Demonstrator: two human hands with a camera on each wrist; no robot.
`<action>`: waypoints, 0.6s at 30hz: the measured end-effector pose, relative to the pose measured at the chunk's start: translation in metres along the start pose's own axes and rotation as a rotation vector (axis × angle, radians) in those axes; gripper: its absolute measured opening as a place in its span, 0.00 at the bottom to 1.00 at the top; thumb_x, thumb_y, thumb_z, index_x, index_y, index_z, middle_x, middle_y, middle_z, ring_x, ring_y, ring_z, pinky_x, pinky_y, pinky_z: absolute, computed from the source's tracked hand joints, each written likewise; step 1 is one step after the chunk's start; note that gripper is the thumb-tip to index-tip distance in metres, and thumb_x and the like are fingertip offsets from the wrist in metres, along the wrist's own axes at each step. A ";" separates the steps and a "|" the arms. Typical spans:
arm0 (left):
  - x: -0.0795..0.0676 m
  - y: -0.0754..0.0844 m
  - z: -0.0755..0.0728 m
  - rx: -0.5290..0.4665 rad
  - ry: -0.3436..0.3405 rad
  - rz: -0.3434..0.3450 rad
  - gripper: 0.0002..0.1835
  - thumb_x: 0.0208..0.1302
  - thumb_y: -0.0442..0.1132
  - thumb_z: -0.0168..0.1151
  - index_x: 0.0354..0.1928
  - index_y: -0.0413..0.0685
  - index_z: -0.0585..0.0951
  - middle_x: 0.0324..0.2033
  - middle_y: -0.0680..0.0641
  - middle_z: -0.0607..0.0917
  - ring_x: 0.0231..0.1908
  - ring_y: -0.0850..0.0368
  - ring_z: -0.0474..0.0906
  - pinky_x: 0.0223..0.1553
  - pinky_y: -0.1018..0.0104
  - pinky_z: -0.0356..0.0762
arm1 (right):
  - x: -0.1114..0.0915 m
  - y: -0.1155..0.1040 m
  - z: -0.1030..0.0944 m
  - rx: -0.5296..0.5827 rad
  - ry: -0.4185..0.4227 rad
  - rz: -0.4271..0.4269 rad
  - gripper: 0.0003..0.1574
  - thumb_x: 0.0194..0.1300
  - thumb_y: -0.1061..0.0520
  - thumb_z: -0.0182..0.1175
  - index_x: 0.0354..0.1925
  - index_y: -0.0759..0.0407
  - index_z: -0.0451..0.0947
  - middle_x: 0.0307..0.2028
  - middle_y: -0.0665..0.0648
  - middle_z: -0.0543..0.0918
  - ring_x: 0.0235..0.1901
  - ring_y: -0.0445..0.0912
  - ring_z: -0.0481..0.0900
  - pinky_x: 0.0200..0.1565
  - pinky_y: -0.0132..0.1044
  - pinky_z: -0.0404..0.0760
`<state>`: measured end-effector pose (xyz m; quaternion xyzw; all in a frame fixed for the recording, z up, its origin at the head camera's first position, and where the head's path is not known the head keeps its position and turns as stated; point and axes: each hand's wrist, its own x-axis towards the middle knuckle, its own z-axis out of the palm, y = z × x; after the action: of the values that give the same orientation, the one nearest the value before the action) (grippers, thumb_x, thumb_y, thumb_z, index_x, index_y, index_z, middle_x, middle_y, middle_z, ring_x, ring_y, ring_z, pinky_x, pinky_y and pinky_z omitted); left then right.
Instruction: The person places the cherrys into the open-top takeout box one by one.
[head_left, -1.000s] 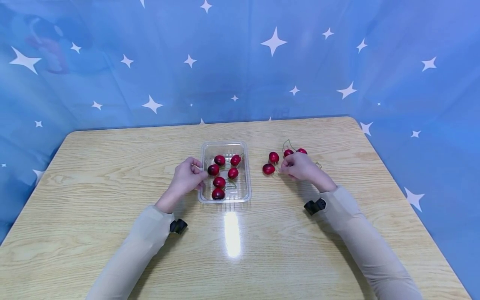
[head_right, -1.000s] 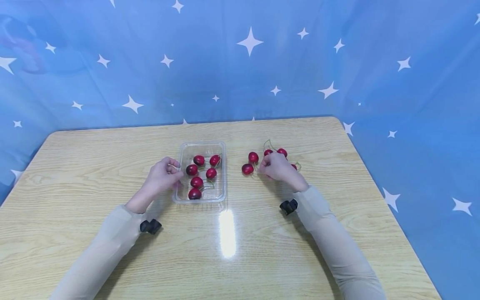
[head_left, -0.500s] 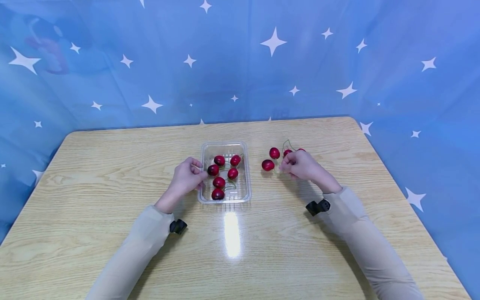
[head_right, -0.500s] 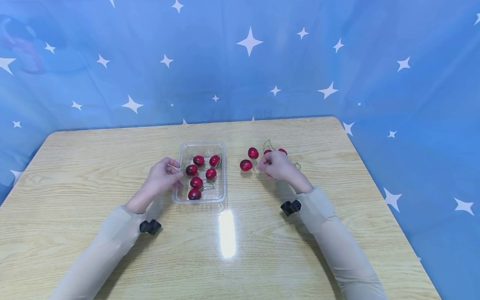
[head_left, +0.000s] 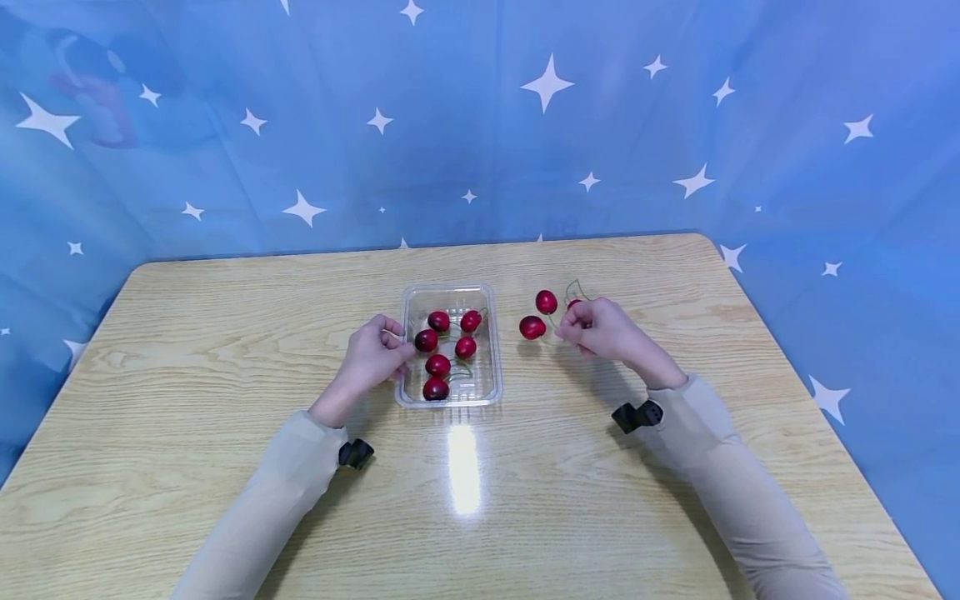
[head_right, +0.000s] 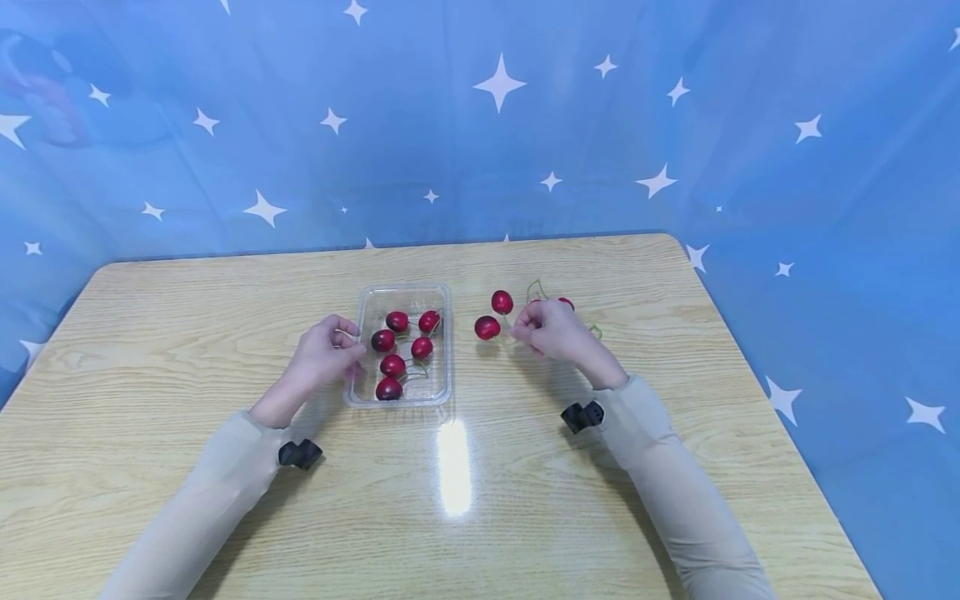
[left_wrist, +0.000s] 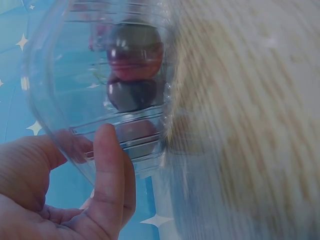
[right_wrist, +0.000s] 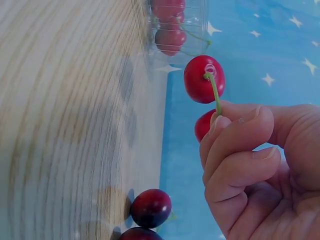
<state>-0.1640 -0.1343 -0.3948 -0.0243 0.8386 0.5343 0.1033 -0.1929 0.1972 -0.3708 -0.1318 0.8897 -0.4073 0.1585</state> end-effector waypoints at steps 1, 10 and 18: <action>0.000 0.000 0.000 0.001 0.000 0.000 0.14 0.57 0.29 0.57 0.45 0.34 0.69 0.25 0.44 0.78 0.15 0.60 0.76 0.21 0.64 0.81 | 0.000 -0.001 0.000 0.005 0.001 -0.003 0.10 0.66 0.60 0.56 0.30 0.68 0.74 0.15 0.52 0.69 0.13 0.42 0.66 0.17 0.31 0.65; 0.000 0.000 0.000 0.002 0.003 0.000 0.14 0.58 0.29 0.57 0.45 0.34 0.69 0.25 0.44 0.78 0.15 0.60 0.76 0.20 0.66 0.81 | -0.002 -0.006 0.001 0.033 0.041 -0.036 0.10 0.65 0.59 0.58 0.32 0.68 0.76 0.15 0.51 0.70 0.12 0.40 0.66 0.17 0.30 0.65; -0.001 0.001 0.000 -0.006 0.015 0.000 0.14 0.57 0.29 0.57 0.44 0.33 0.69 0.24 0.46 0.75 0.13 0.61 0.75 0.19 0.67 0.80 | -0.004 -0.010 0.003 0.073 0.064 -0.090 0.10 0.64 0.62 0.58 0.32 0.71 0.77 0.19 0.60 0.74 0.12 0.40 0.66 0.17 0.30 0.67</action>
<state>-0.1632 -0.1338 -0.3942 -0.0285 0.8377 0.5366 0.0971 -0.1867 0.1900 -0.3640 -0.1529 0.8719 -0.4504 0.1163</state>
